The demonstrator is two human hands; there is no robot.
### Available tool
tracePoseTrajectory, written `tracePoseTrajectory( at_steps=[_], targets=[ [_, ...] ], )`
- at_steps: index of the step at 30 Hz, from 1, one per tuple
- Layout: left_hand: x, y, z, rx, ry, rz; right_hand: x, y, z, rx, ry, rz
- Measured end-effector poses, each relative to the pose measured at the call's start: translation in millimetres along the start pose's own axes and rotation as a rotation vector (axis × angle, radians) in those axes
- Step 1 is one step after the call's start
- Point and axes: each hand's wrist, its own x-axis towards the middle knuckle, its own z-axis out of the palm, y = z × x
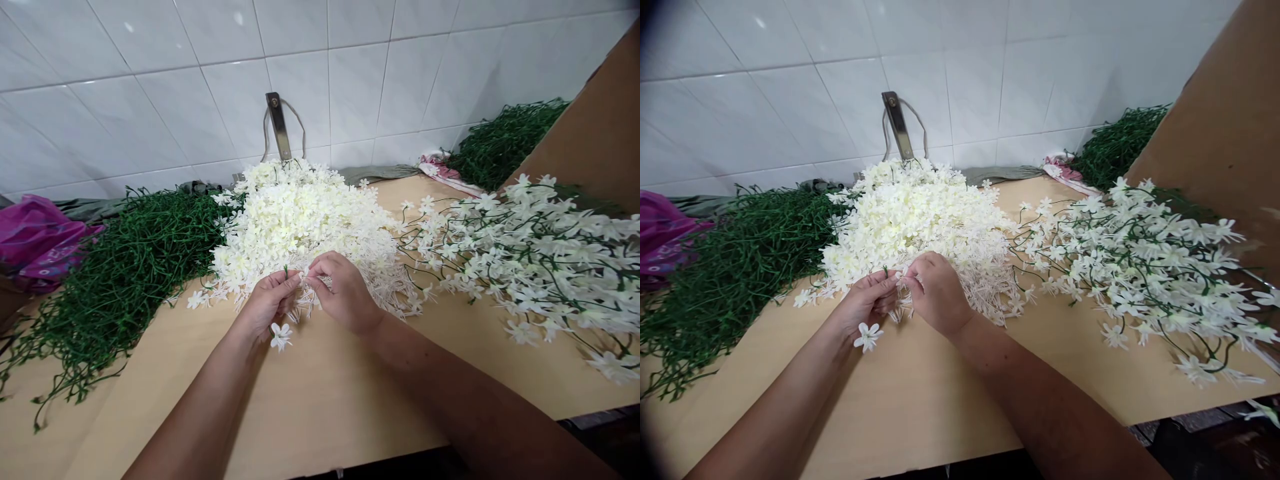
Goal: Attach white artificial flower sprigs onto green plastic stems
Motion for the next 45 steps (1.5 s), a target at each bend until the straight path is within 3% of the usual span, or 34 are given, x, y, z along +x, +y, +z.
tracePoseTrajectory(
  at_steps=[6, 10, 18, 22, 25, 29, 38, 45],
  targets=[
    [-0.7, 0.7, -4.1, 0.019, -0.098, -0.032, -1.1, -3.3, 0.1, 0.008, -0.023, -0.029],
    [-0.6, 1.3, -4.0, 0.052, -0.079, -0.032, -1.6, -2.3, 0.5, 0.052, -0.045, -0.005],
    [-3.4, 5.9, 0.3, 0.095, -0.044, 0.021, 0.8, 5.6, 8.2, 0.584, -0.108, 0.388],
    [-6.8, 9.0, 3.7, 0.187, 0.003, 0.077, 3.1, 4.5, 7.7, 0.811, -0.169, 0.512],
    [-9.4, 10.4, 5.3, 0.278, 0.015, 0.150, 4.4, 2.6, 3.6, 0.878, -0.240, 0.523],
    [-14.2, 12.5, 3.5, 0.453, -0.040, 0.223, 5.5, 4.0, -1.3, 0.994, -0.232, 0.540],
    [-14.1, 10.6, -1.8, 0.535, -0.106, 0.217, 5.2, 0.7, -3.1, 1.163, -0.299, 0.645],
    [-13.8, 8.9, 0.5, 0.584, -0.170, 0.187, 5.9, 0.7, -2.3, 1.187, -0.243, 0.654]
  ],
)
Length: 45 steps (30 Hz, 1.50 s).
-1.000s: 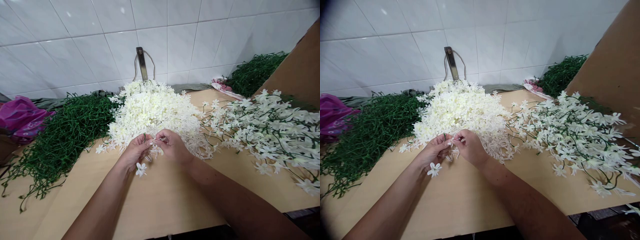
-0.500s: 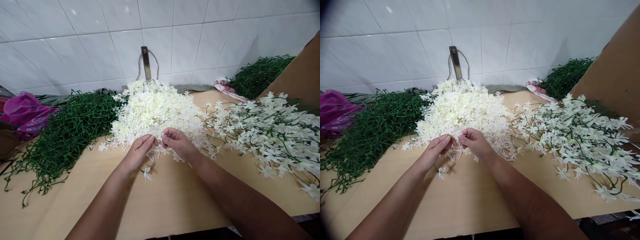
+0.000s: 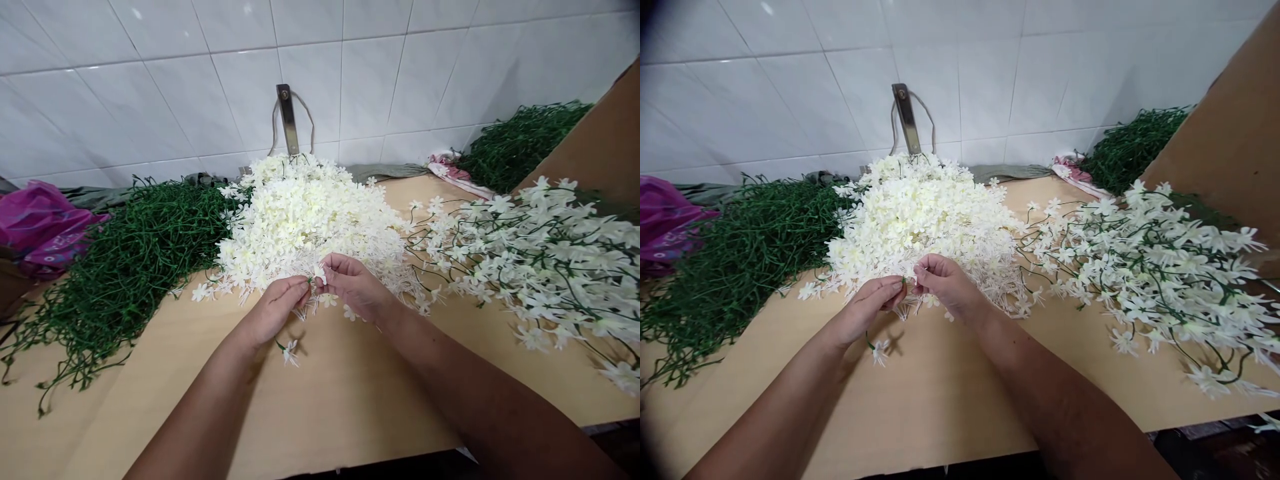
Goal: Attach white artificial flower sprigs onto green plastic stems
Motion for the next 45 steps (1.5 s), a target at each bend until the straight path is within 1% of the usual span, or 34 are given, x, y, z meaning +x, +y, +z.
tracePoseTrajectory(
  at_steps=[4, 9, 17, 24, 30, 37, 42, 45],
  targets=[
    [-1.0, 2.5, 0.6, 0.022, -0.036, 0.018, 0.0, 1.9, -0.1, 0.005, -0.010, 0.015],
    [-1.9, 1.9, -0.8, 0.024, -0.030, 0.010, -0.3, 3.4, -0.4, 0.027, -0.045, 0.028],
    [-2.7, 2.6, -2.0, -0.001, -0.060, 0.019, -2.3, 1.4, 2.0, 0.050, -0.057, 0.044],
    [-4.6, -0.7, -4.8, 0.022, -0.078, 0.015, -1.8, 0.8, 3.0, -0.124, -0.043, 0.014],
    [-3.3, -1.2, -3.7, -0.014, -0.053, 0.022, -0.9, 2.8, -0.5, -0.191, -0.078, -0.013],
    [-4.3, 0.9, -5.1, -0.033, -0.022, 0.025, -3.3, 4.9, 2.7, -0.252, -0.081, -0.063],
    [-4.6, 1.2, -6.0, -0.098, -0.053, -0.002, -1.5, 6.7, 0.4, -0.393, -0.065, -0.165],
    [-4.6, 1.7, -5.3, -0.145, -0.074, -0.011, -0.6, 6.9, -0.4, -0.357, -0.063, -0.148]
  ],
)
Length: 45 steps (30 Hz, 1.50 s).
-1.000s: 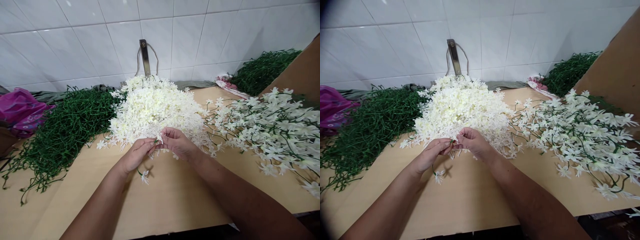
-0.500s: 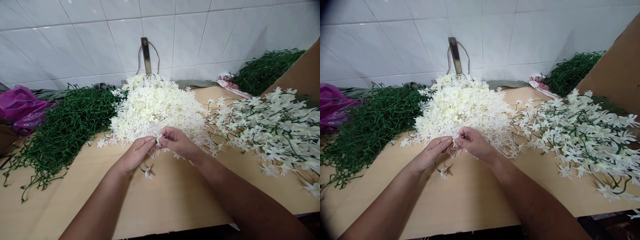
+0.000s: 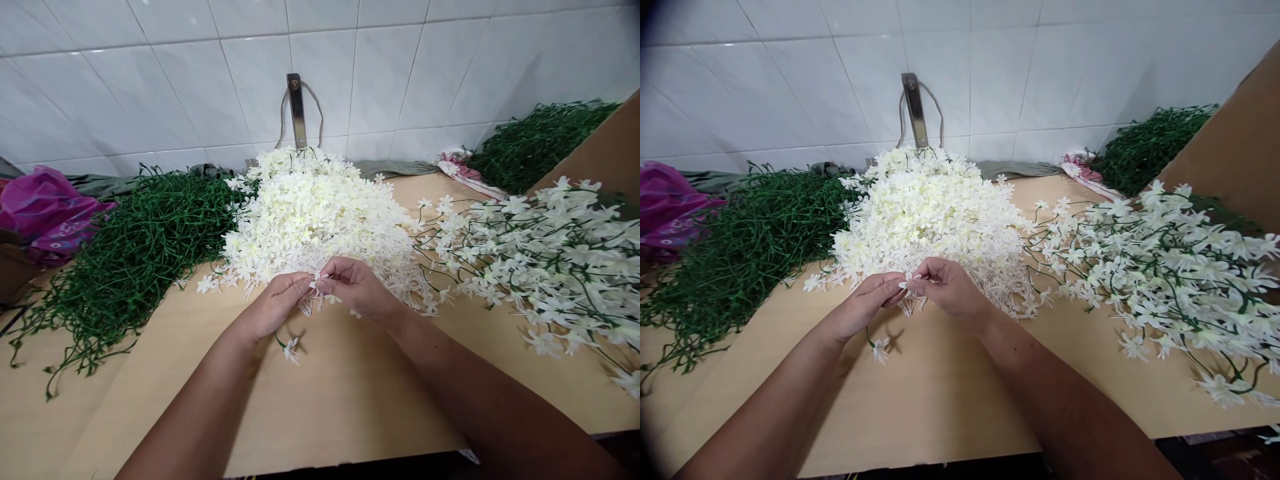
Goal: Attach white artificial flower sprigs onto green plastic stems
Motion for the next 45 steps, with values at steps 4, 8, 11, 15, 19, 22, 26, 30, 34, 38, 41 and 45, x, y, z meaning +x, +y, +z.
tracePoseTrajectory(
  at_steps=[4, 8, 11, 15, 19, 22, 26, 30, 34, 38, 41, 45],
  targets=[
    [-0.9, 1.2, 1.1, -0.060, -0.028, -0.003, 0.3, 3.7, -0.5, 0.189, -0.035, 0.066],
    [-2.1, -1.2, 0.6, -0.068, -0.068, 0.006, -0.1, 10.4, -1.0, 0.317, -0.073, 0.098],
    [-2.6, -5.4, -0.8, -0.088, -0.106, -0.010, -0.7, 14.2, -0.7, 0.361, -0.107, 0.137],
    [-3.4, -9.8, -2.8, -0.096, -0.149, -0.050, -1.1, 15.9, 1.3, 0.348, -0.109, 0.180],
    [-5.4, -10.3, -2.9, -0.084, -0.155, -0.079, -2.0, 13.0, 4.4, 0.321, -0.082, 0.236],
    [-7.3, -8.4, -1.4, -0.080, -0.155, -0.089, -3.4, 9.5, 6.1, 0.293, -0.073, 0.275],
    [-7.0, -5.4, 1.7, -0.113, -0.133, -0.060, -2.9, 6.4, 5.5, 0.291, -0.059, 0.285],
    [-1.4, -2.9, 6.2, -0.068, -0.050, -0.016, 0.0, 5.5, 1.0, 0.344, -0.025, 0.250],
    [2.4, 2.5, 8.8, -0.024, 0.119, -0.013, -0.1, 6.8, -3.5, 0.523, -0.072, 0.254],
    [0.0, 7.3, 6.9, 0.020, 0.146, 0.032, -2.1, 9.2, -4.0, 0.616, -0.125, 0.300],
    [-2.2, 5.5, 5.2, 0.063, 0.110, 0.056, -2.5, 10.3, -2.7, 0.664, -0.143, 0.305],
    [-2.5, -2.7, 3.1, 0.118, 0.136, 0.033, -2.6, 11.0, -0.3, 0.666, -0.149, 0.296]
  ],
)
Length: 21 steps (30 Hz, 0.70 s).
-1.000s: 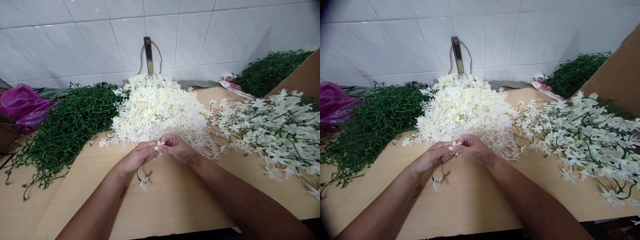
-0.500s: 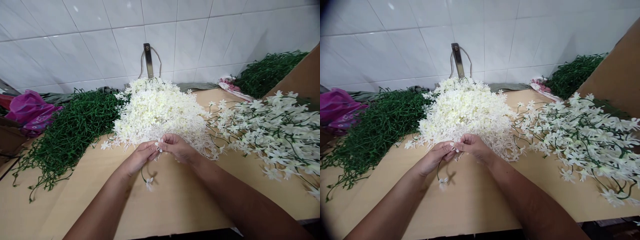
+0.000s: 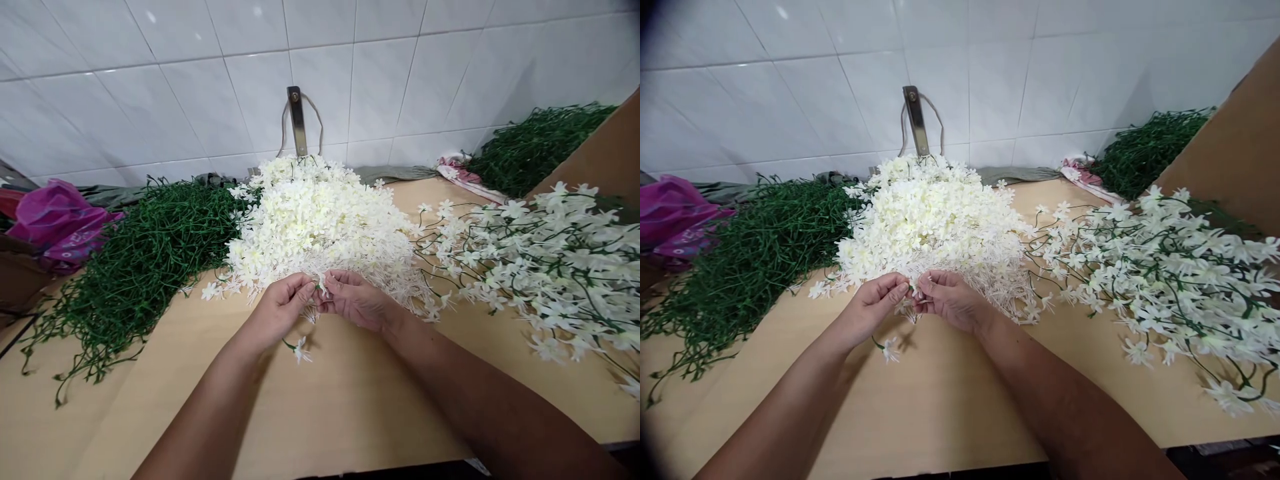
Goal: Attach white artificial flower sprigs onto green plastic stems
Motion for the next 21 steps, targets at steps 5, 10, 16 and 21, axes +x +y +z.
tracePoseTrajectory(
  at_steps=[5, 10, 16, 21],
  targets=[
    [-1.1, -2.8, -3.0, 0.089, -0.046, 0.020, 0.2, 2.4, 2.1, -0.048, 0.042, 0.014],
    [-4.4, 3.0, -4.0, 0.074, -0.105, 0.025, -0.3, 1.5, 3.2, -0.038, 0.040, 0.018],
    [-5.4, 5.9, -3.1, -0.006, -0.153, -0.012, -1.3, 3.5, 3.8, 0.019, -0.028, 0.033],
    [-4.3, 6.3, -2.4, -0.040, -0.103, -0.051, 1.0, 9.1, 3.1, -0.034, -0.014, -0.001]
  ],
)
